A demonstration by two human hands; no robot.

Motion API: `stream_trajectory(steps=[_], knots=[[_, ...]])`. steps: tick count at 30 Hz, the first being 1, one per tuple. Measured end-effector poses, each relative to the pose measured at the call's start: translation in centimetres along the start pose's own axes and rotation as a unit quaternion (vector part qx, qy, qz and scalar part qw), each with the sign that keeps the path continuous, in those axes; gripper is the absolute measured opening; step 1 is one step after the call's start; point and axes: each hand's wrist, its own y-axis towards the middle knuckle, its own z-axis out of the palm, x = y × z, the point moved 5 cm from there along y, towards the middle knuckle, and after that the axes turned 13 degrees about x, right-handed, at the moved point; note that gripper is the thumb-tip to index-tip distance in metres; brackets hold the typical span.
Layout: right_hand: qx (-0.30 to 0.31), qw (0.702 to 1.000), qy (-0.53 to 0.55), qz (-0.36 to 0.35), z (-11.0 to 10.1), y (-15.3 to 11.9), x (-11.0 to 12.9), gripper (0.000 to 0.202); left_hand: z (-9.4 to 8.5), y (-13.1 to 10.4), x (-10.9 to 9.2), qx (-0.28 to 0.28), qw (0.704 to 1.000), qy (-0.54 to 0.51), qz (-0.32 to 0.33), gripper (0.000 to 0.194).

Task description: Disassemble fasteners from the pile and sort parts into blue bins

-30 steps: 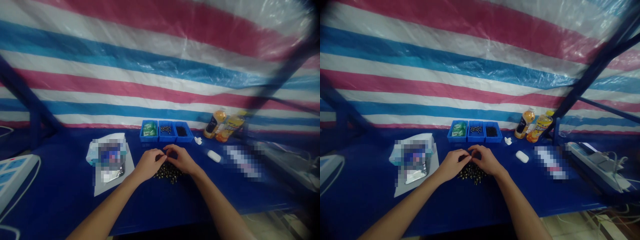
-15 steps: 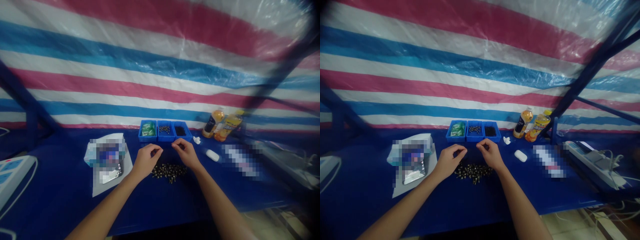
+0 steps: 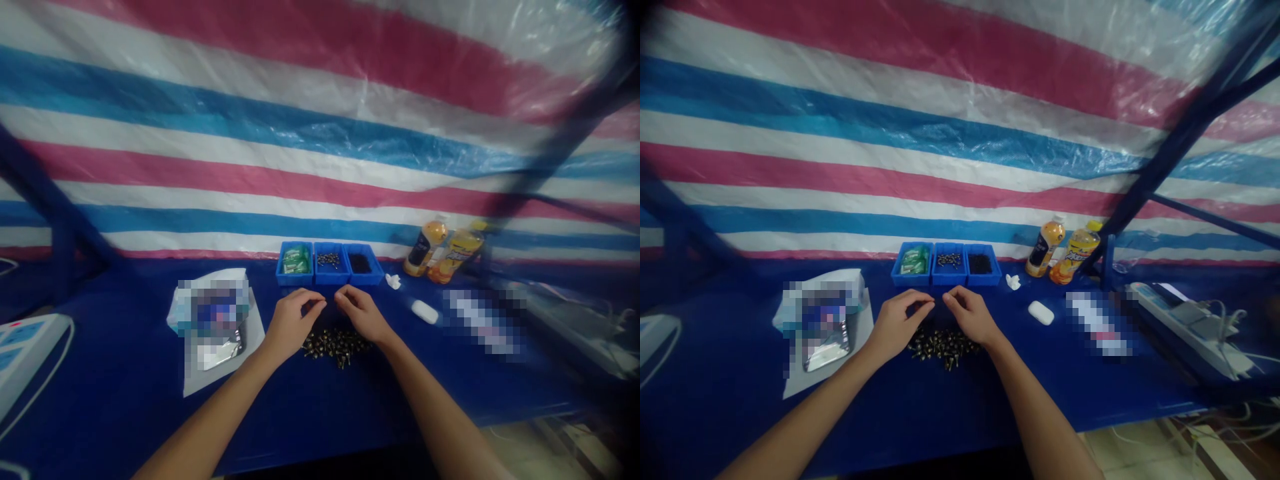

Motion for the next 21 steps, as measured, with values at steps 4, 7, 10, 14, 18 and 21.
stream_trajectory(steps=[4,7,10,14,18,21], knots=[[0.038,0.999,0.017,-0.006,0.6,0.1,0.1,0.031,0.1,0.0,0.0,0.003,1.0,0.0,0.005,0.013],[0.061,0.996,0.065,-0.005,0.9,0.2,0.0,0.029,0.2,-0.1,-0.1,0.007,1.0,-0.005,0.006,0.013],[0.073,0.978,0.197,-0.001,0.8,0.2,-0.2,0.025,0.0,-0.1,-0.2,-0.006,1.0,-0.015,-0.006,0.019],[0.065,0.904,0.421,-0.022,0.0,-0.3,0.3,0.02,-0.3,-0.2,-0.2,-0.019,0.999,-0.025,-0.026,0.026],[0.042,0.855,0.512,-0.076,-1.0,-1.0,1.3,0.028,-0.1,-0.2,-0.3,-0.007,0.999,-0.032,-0.027,0.028],[0.033,0.871,0.489,-0.046,-1.1,-0.8,0.8,0.028,-0.1,-0.2,-0.3,-0.002,0.999,-0.035,-0.018,0.03]])
